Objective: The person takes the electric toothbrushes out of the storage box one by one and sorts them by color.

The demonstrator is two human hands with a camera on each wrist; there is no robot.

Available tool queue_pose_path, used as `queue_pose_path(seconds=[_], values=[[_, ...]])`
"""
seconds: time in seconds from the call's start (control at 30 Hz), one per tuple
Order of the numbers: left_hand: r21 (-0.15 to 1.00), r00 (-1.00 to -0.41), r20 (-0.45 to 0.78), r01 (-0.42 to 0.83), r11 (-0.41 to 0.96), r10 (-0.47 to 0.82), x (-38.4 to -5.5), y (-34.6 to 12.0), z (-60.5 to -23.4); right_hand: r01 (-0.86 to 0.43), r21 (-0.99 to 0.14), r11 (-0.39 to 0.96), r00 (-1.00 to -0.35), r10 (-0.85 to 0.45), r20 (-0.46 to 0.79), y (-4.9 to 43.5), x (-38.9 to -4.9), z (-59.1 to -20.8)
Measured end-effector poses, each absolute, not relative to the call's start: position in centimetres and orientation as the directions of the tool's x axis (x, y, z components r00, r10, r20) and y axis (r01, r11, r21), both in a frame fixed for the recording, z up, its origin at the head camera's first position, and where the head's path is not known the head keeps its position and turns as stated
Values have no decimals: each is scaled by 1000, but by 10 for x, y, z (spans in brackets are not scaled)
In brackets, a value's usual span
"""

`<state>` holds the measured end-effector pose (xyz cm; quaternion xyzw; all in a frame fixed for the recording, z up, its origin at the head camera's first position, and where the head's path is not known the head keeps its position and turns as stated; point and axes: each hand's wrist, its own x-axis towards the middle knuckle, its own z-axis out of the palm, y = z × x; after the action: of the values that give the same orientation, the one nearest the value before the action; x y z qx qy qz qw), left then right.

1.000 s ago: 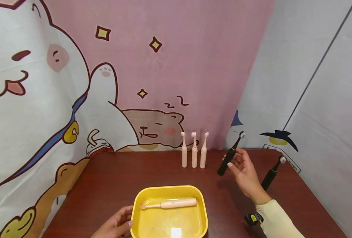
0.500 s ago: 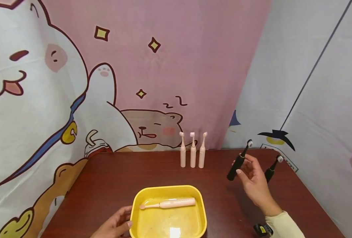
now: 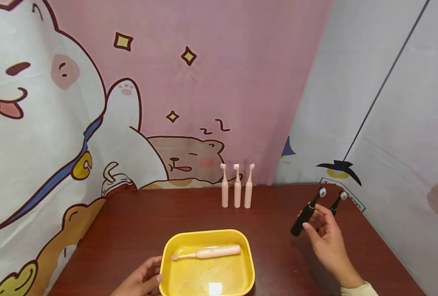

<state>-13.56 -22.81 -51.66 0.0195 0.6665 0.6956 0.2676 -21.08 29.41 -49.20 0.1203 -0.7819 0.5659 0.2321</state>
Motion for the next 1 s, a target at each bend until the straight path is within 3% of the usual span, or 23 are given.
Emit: queue_pose_path(seconds=[0.5,0.7,1.0], values=[[942,-862,-319,-333,34,394,-135,-228,-516,-367,-856,364,-883,151,443,316,-184,-508],[945,-862,-311,-326,32,400,-135,-228,-516,-271,-802,533,-871,219,440,323,-178,-518],[949,-865,-295,-315,18,405,-134,-228,-517,-210,-776,595,-861,264,435,336,-174,-521]])
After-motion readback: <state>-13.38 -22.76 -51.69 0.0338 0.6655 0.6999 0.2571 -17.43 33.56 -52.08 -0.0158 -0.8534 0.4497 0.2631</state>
